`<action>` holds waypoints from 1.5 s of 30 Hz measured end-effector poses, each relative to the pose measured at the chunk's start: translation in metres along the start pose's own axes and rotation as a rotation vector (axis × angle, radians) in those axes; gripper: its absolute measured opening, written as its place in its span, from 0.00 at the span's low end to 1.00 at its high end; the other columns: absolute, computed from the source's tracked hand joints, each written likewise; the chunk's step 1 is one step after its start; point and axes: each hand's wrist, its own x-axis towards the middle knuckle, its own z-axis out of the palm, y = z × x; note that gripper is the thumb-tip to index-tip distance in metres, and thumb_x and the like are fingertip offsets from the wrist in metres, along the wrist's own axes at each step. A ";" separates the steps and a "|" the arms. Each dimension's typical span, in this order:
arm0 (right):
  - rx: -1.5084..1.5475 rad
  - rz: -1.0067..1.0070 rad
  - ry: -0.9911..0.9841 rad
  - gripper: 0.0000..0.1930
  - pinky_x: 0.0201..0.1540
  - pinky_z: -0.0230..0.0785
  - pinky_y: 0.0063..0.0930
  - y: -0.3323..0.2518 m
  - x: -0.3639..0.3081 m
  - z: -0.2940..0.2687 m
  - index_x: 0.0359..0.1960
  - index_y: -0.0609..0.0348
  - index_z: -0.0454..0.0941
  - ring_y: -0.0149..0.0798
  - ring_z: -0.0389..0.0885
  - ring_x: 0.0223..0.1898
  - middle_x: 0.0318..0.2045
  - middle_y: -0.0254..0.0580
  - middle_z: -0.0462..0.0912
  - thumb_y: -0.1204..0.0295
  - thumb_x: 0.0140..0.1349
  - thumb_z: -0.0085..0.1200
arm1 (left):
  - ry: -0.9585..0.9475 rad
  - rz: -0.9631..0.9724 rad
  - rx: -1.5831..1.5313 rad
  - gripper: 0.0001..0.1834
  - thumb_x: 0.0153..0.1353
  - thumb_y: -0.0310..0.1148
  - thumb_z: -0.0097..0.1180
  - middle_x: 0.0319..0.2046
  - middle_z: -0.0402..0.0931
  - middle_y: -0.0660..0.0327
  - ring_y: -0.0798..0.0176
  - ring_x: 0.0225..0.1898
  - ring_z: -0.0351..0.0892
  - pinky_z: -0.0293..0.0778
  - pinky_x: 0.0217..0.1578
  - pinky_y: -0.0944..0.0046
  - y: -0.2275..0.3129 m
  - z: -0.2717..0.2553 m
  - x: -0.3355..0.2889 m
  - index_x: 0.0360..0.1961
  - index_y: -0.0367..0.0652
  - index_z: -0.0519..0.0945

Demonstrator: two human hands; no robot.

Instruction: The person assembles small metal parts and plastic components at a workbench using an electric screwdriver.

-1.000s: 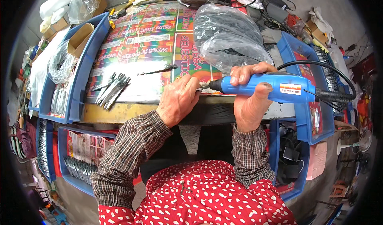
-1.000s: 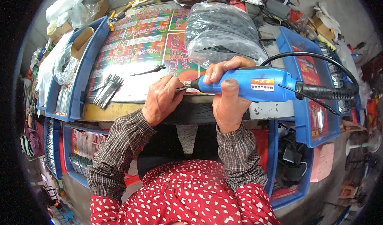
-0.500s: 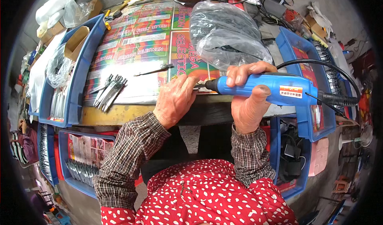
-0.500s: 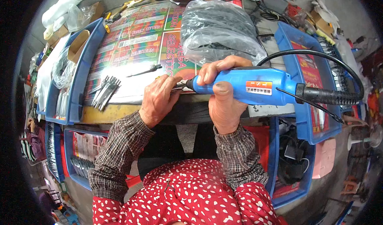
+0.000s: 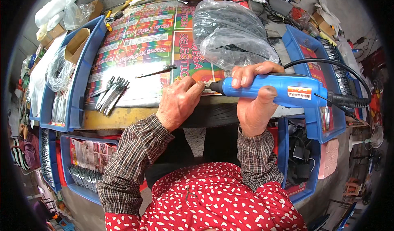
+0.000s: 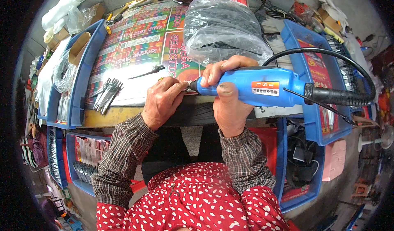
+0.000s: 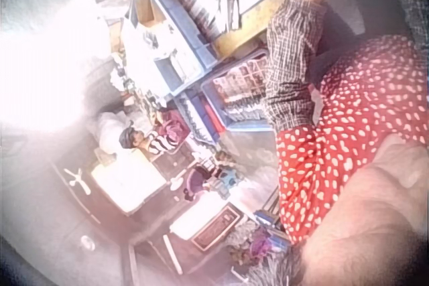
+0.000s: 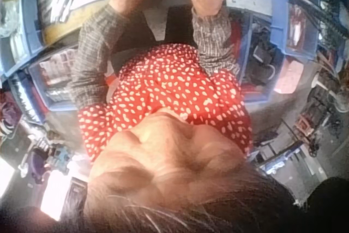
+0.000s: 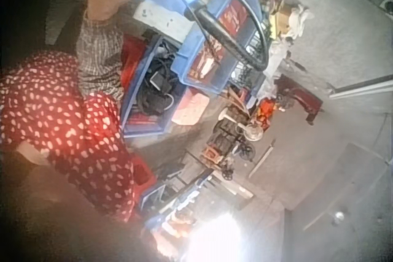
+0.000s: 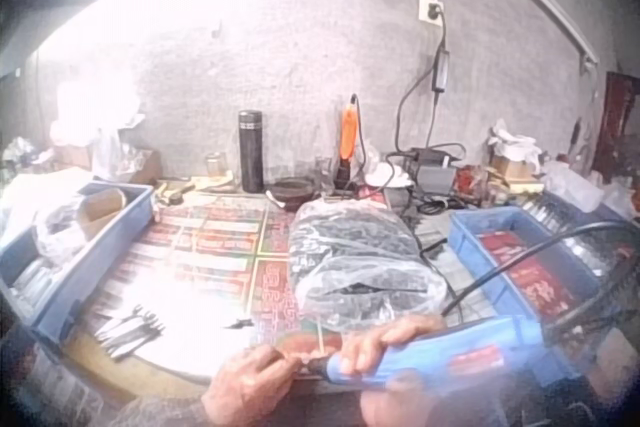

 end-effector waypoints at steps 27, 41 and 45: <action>0.088 -0.036 0.015 0.23 0.35 0.65 0.32 -0.001 0.000 -0.008 0.38 0.58 0.63 0.35 0.69 0.27 0.23 0.39 0.69 0.59 0.50 0.62 | 0.022 0.050 -0.069 0.07 0.49 0.25 0.56 0.28 0.71 0.58 0.55 0.27 0.74 0.71 0.25 0.59 0.000 -0.002 -0.001 0.31 0.41 0.73; 0.069 -0.041 0.025 0.23 0.35 0.64 0.32 -0.002 0.001 -0.010 0.38 0.57 0.63 0.35 0.69 0.26 0.22 0.38 0.69 0.58 0.51 0.61 | 0.019 0.045 -0.055 0.10 0.45 0.23 0.59 0.28 0.73 0.58 0.56 0.29 0.76 0.72 0.28 0.62 0.003 -0.004 -0.001 0.31 0.38 0.76; 0.067 -0.045 0.026 0.23 0.35 0.64 0.31 -0.003 0.002 -0.009 0.37 0.57 0.63 0.34 0.69 0.26 0.22 0.38 0.70 0.58 0.51 0.61 | 0.012 0.019 -0.024 0.10 0.44 0.23 0.59 0.30 0.73 0.58 0.57 0.29 0.76 0.72 0.27 0.62 0.005 -0.006 0.000 0.31 0.39 0.75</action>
